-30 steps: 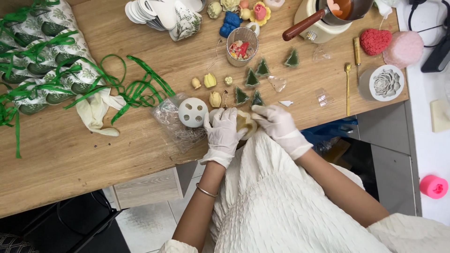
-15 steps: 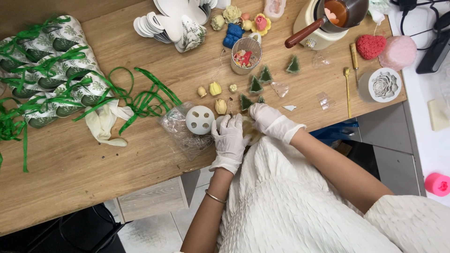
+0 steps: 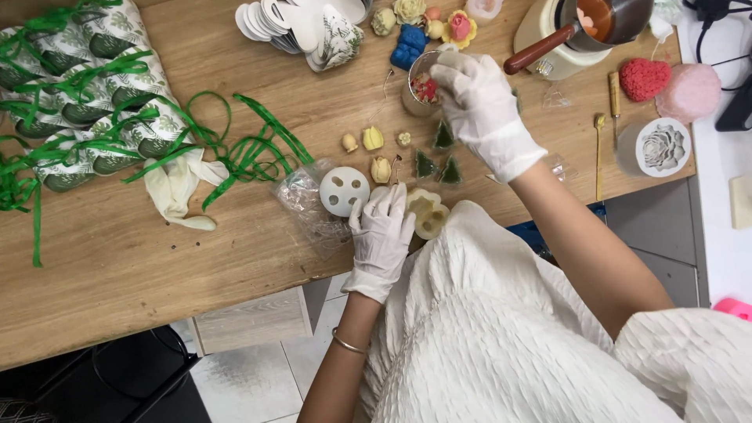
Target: The person, wearing white gloves, wipes a metal melting pitcher with a tissue and pours melted wax from it, then handles small decorative wax candle pieces, green tree-shaped candles, and silicone molds on the table. They place and arrange candle components and pick up a block of wax near the end.
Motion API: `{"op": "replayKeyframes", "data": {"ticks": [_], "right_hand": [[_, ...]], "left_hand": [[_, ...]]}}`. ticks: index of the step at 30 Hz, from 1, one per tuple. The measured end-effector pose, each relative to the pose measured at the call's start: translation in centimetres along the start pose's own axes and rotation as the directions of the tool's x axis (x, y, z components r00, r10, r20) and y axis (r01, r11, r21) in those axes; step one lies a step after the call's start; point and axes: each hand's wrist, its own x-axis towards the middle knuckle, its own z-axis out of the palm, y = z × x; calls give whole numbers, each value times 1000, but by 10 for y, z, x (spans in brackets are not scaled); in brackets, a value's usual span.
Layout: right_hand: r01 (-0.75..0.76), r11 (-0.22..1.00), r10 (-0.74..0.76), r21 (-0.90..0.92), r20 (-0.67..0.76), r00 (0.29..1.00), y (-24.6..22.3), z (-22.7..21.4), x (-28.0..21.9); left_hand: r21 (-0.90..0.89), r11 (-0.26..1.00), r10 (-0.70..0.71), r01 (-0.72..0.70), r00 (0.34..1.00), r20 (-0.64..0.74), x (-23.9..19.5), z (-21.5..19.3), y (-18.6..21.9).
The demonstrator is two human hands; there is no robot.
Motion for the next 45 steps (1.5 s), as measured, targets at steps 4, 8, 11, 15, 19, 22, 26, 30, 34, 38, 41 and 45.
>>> {"op": "replayKeyframes", "data": {"ticks": [4, 8, 11, 15, 19, 22, 26, 30, 34, 38, 41, 45], "right_hand": [[-221, 975, 221, 34, 17, 975, -31, -15, -45], [-649, 713, 573, 263, 314, 757, -51, -4, -109], [-838, 471, 677, 275, 496, 543, -52, 13, -147], [-857, 446, 690, 257, 512, 512, -46, 42, -175], [-938, 147, 703, 314, 634, 323, -36, 54, -177], [-814, 539, 643, 217, 519, 564, -40, 49, -170], [-608, 794, 519, 8, 512, 685, -33, 33, -158], [-781, 511, 659, 359, 420, 625, -30, 3, -99], [-446, 715, 515, 538, 27, 857, -35, -18, -18], [-239, 934, 237, 265, 41, 971, -39, -21, -3], [-359, 789, 404, 498, 20, 915, -40, -27, -34], [-440, 740, 493, 510, 34, 869, -34, -45, -93]], "left_hand": [[-49, 998, -32, 28, 995, -92, -10, -15, 6], [-179, 978, -116, 112, 993, -16, -9, -19, 16], [-256, 916, -266, 308, 946, 185, -20, 8, 14], [-223, 830, -402, 512, 825, 397, -14, 8, 22], [-263, 854, -340, 449, 864, 370, -3, 8, 23], [-232, 838, -363, 495, 822, 440, 4, 18, 20], [-240, 824, -386, 514, 818, 427, 5, 37, 15], [-79, 836, -410, 543, 713, 568, 15, 32, 19], [-98, 838, -411, 537, 738, 536, 15, 58, 11], [-94, 798, -448, 595, 691, 568, 18, 44, 17], [-382, 715, -450, 586, 803, 391, 2, -27, 24], [-477, 757, -469, 447, 880, 80, 18, -82, -21]]}}
